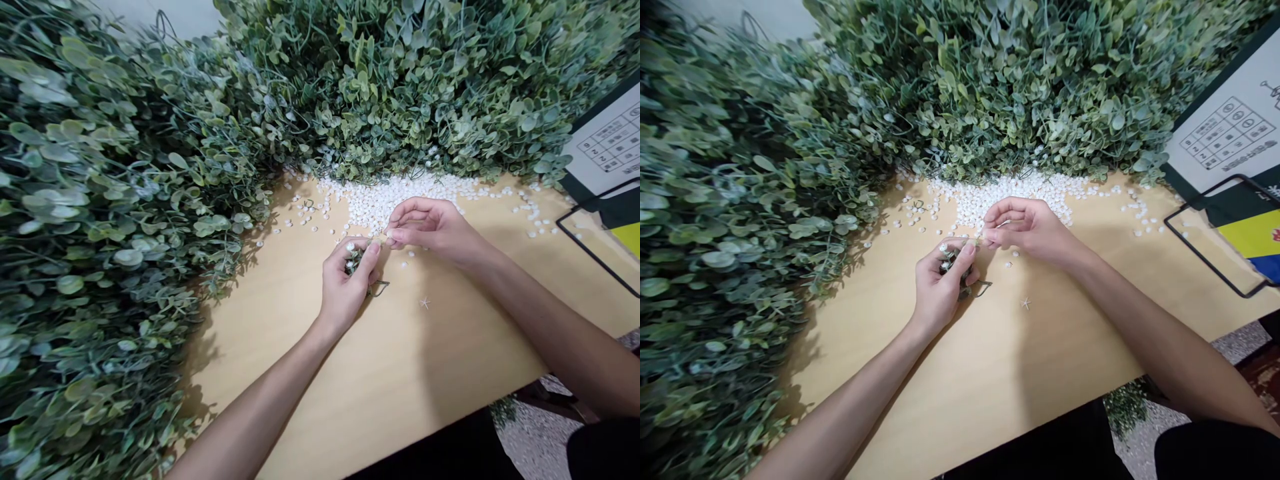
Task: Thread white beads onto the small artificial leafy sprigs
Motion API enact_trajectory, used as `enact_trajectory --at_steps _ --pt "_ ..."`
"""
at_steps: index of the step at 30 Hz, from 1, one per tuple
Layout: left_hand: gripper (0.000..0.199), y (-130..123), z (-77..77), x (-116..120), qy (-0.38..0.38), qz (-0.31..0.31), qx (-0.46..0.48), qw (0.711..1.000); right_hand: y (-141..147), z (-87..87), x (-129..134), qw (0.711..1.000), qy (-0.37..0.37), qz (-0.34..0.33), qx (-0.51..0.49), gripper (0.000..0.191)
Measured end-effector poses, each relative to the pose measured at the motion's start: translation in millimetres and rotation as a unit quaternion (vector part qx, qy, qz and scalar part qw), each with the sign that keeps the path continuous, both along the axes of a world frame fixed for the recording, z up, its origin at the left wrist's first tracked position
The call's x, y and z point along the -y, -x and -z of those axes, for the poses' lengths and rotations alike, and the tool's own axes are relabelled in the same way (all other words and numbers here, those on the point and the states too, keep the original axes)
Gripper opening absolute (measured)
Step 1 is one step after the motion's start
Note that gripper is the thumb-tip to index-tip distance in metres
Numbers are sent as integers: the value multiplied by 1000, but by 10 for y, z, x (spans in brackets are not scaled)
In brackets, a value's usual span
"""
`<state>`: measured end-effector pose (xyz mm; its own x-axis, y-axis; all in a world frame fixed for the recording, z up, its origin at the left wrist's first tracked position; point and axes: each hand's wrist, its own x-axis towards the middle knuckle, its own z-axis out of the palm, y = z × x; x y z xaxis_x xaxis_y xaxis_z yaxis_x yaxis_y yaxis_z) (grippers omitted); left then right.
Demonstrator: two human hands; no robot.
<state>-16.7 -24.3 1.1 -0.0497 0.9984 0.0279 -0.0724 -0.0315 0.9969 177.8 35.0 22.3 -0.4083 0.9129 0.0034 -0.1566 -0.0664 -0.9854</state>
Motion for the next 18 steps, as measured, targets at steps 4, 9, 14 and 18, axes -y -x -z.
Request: enact_trajectory --at_steps 4,9,14,18 --pt "31 -2 -3 -3 34 21 70 997 5 8 1 1000 5 -3 11 31" --pt "28 -3 -11 -3 17 29 54 998 15 0 13 1000 0 -10 18 30" --pt "26 11 3 -3 11 38 32 999 25 -11 23 999 -7 -19 24 27" --pt "26 17 8 -2 10 41 33 999 25 -18 29 999 -10 -18 31 26"
